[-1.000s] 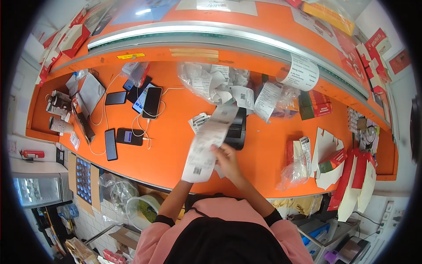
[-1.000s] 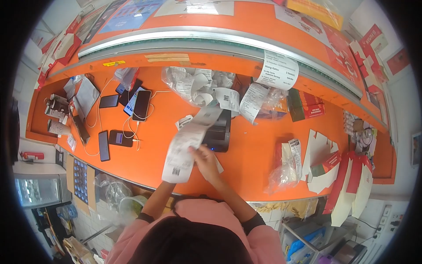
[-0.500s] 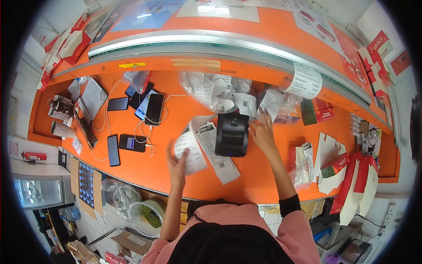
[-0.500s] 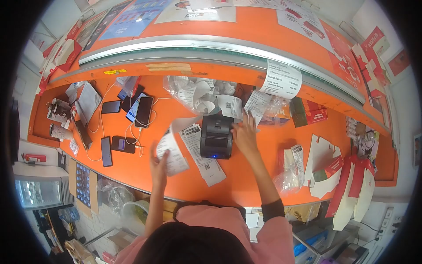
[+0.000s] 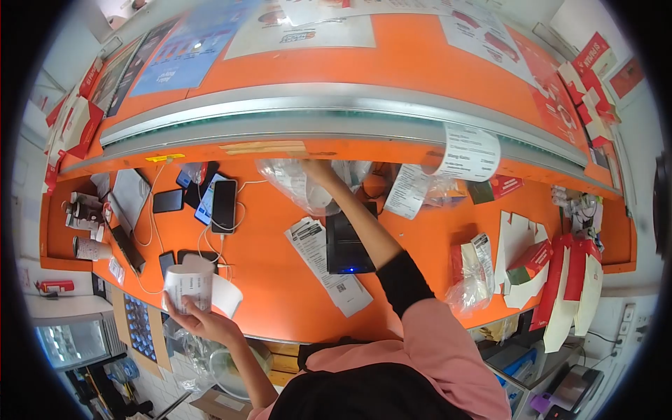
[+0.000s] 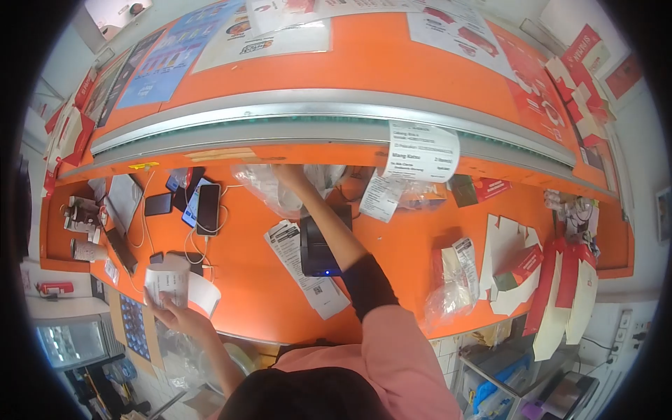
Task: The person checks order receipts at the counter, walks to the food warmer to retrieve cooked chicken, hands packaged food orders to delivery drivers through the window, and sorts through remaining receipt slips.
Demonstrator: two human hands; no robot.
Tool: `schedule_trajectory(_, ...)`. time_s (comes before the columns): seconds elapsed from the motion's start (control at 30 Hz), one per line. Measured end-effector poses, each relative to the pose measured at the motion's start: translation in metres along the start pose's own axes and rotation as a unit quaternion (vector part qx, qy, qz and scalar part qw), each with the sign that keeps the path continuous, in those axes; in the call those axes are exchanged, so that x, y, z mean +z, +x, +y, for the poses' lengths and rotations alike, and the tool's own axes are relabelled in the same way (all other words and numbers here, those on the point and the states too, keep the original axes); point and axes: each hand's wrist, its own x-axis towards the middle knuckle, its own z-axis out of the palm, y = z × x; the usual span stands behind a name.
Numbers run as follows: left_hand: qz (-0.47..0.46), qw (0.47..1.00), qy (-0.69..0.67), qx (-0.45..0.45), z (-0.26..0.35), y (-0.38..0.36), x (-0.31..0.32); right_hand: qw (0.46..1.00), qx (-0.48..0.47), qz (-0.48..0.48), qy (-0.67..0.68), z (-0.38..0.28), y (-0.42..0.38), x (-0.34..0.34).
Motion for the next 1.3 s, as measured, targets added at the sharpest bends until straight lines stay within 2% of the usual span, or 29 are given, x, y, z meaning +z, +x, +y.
schedule_trajectory(0.03,-0.026,1.0,0.009,-0.007,0.0,-0.003,0.0,0.993,0.012,-0.081,-0.081,0.051,-0.003,0.04)
schedule_trajectory(0.1,-0.082,0.996,0.004,-0.028,0.005,-0.007,0.001,0.974,0.019,-0.169,-0.148,0.066,0.003,0.072)
schedule_trajectory(0.2,-0.164,0.978,-0.009,-0.132,0.013,-0.015,0.0,0.943,0.049,-0.296,-0.143,0.02,0.017,0.038)
schedule_trajectory(0.3,-0.271,0.945,-0.024,-0.18,0.014,-0.019,-0.005,0.955,-0.029,-0.279,-0.098,-0.009,0.016,0.005)
schedule_trajectory(0.37,-0.345,0.917,-0.075,-0.184,0.014,-0.022,-0.005,0.958,-0.094,-0.224,-0.149,-0.019,0.007,-0.015)
schedule_trajectory(0.4,-0.393,0.896,-0.094,-0.182,0.016,-0.022,-0.007,0.957,-0.111,-0.189,-0.191,-0.047,0.004,-0.037)
schedule_trajectory(0.43,-0.388,0.899,-0.092,-0.184,0.022,-0.021,-0.009,0.964,-0.123,-0.149,-0.183,-0.08,-0.004,-0.059)
schedule_trajectory(0.47,-0.478,0.846,-0.1,-0.214,0.034,-0.019,-0.011,0.969,-0.135,-0.107,-0.175,-0.114,-0.015,-0.079)
schedule_trajectory(0.5,-0.564,0.782,-0.107,-0.242,0.045,-0.016,-0.013,0.974,-0.145,-0.165,-0.05,-0.141,-0.031,-0.094)
schedule_trajectory(0.53,-0.562,0.784,-0.106,-0.241,0.053,-0.015,-0.015,0.961,-0.153,-0.219,0.075,-0.159,-0.048,-0.104)
schedule_trajectory(0.6,-0.686,0.675,-0.118,-0.245,0.067,-0.012,-0.018,0.875,-0.161,-0.394,0.23,-0.177,-0.091,-0.11)
schedule_trajectory(0.63,-0.696,0.664,-0.114,-0.25,0.074,-0.011,-0.02,0.877,-0.159,-0.39,0.231,-0.18,-0.098,-0.117)
schedule_trajectory(0.67,-0.7,0.66,-0.11,-0.249,0.079,-0.007,-0.025,0.804,-0.078,-0.552,0.208,-0.182,-0.104,-0.13)
schedule_trajectory(0.7,-0.727,0.654,-0.07,-0.199,0.084,0.001,-0.03,0.699,0.004,-0.693,0.179,-0.183,-0.108,-0.144)
schedule_trajectory(0.73,-0.738,0.649,-0.02,-0.183,0.086,0.008,-0.04,0.702,0.002,-0.689,0.179,-0.183,-0.104,-0.159)
schedule_trajectory(0.8,-0.751,0.639,0.031,-0.162,0.09,0.016,-0.052,0.769,-0.065,-0.624,0.125,-0.185,-0.087,-0.189)
schedule_trajectory(0.87,-0.745,0.615,0.247,0.072,0.093,0.015,-0.053,0.791,-0.047,-0.601,0.104,-0.207,-0.086,-0.211)
schedule_trajectory(0.9,-0.736,0.614,0.269,0.102,0.103,0.007,-0.049,0.807,-0.029,-0.583,0.084,-0.214,-0.088,-0.219)
schedule_trajectory(0.93,-0.737,0.612,0.266,0.106,0.101,-0.006,-0.043,0.81,-0.028,-0.58,0.082,-0.219,-0.094,-0.223)
schedule_trajectory(1.0,-0.696,0.691,0.062,0.188,0.091,-0.034,-0.031,0.822,-0.089,-0.56,0.045,-0.229,-0.106,-0.224)
schedule_trajectory(1.03,-0.696,0.689,0.061,0.191,0.097,-0.044,-0.026,0.824,-0.09,-0.557,0.044,-0.23,-0.112,-0.227)
schedule_trajectory(1.1,-0.708,0.7,0.079,0.052,0.11,-0.06,-0.017,0.846,-0.141,-0.514,0.0,-0.228,-0.122,-0.233)
schedule_trajectory(1.23,-0.674,0.728,0.05,0.116,0.122,-0.075,-0.013,0.865,-0.181,-0.466,-0.048,-0.244,-0.142,-0.242)
schedule_trajectory(1.3,-0.678,0.732,0.026,0.065,0.134,-0.075,-0.013,0.886,-0.044,-0.462,-0.009,-0.255,-0.152,-0.245)
